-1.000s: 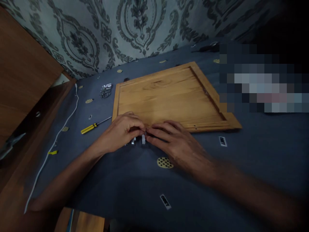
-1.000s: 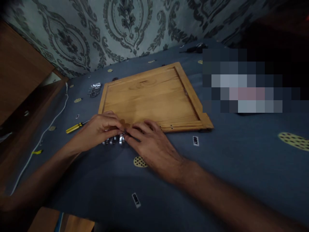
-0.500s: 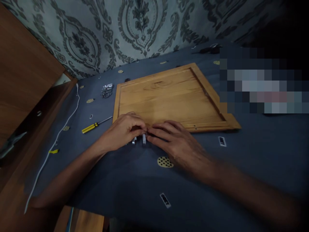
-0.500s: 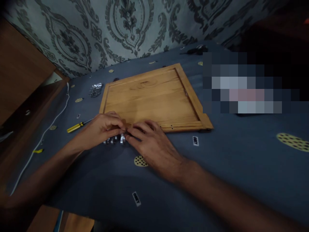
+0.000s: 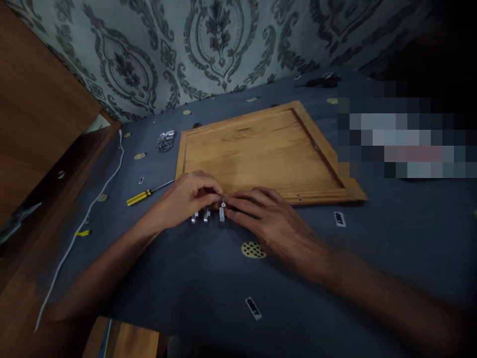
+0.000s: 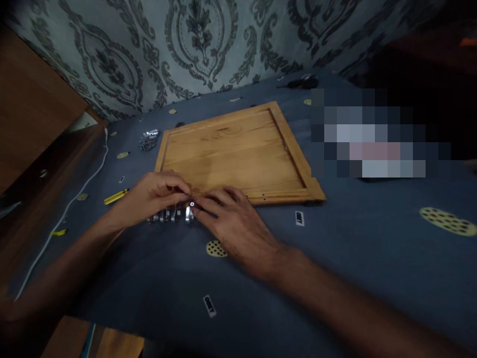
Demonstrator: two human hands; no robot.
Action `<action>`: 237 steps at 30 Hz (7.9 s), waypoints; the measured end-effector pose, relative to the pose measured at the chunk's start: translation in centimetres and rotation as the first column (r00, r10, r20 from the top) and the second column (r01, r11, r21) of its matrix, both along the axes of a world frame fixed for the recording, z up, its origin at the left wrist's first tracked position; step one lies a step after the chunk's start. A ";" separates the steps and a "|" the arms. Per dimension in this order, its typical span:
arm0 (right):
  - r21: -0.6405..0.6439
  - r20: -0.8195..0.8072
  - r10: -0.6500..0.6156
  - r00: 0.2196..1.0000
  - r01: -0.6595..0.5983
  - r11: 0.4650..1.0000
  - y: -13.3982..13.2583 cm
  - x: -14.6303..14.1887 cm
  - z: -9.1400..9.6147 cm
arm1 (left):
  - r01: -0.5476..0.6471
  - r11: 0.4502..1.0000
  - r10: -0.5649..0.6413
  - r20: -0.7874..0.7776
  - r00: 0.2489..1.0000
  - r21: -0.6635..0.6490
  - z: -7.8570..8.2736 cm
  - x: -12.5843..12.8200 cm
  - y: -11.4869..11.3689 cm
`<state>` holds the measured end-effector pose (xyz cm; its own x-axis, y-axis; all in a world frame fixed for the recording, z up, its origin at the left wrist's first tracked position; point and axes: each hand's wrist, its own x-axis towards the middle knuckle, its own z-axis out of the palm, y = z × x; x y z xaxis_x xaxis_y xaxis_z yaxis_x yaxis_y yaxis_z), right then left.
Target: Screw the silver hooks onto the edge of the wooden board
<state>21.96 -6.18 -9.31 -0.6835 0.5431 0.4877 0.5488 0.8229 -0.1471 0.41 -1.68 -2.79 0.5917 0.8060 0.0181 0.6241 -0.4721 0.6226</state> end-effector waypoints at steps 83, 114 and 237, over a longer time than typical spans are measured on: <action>0.046 -0.039 0.022 0.999 -0.020 0.999 0.1 0.1 -0.6 | -0.364 0.899 0.435 -0.419 0.797 0.242 1.9 -15.1 -0.6; -0.042 -0.012 0.015 1.000 -0.015 0.999 -0.1 0.0 0.3 | -0.417 0.787 0.105 0.566 0.818 0.456 5.2 -0.4 -3.4; 0.006 0.006 -0.026 1.000 0.026 1.000 -0.3 -0.1 0.2 | -0.212 0.697 -0.060 0.350 0.935 0.685 3.6 0.0 -3.2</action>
<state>21.82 -6.47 -9.07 -0.6718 0.5580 0.4872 0.5711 0.8090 -0.1391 0.43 -4.85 0.80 0.3774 0.5134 0.7707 0.5057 -0.8114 0.2929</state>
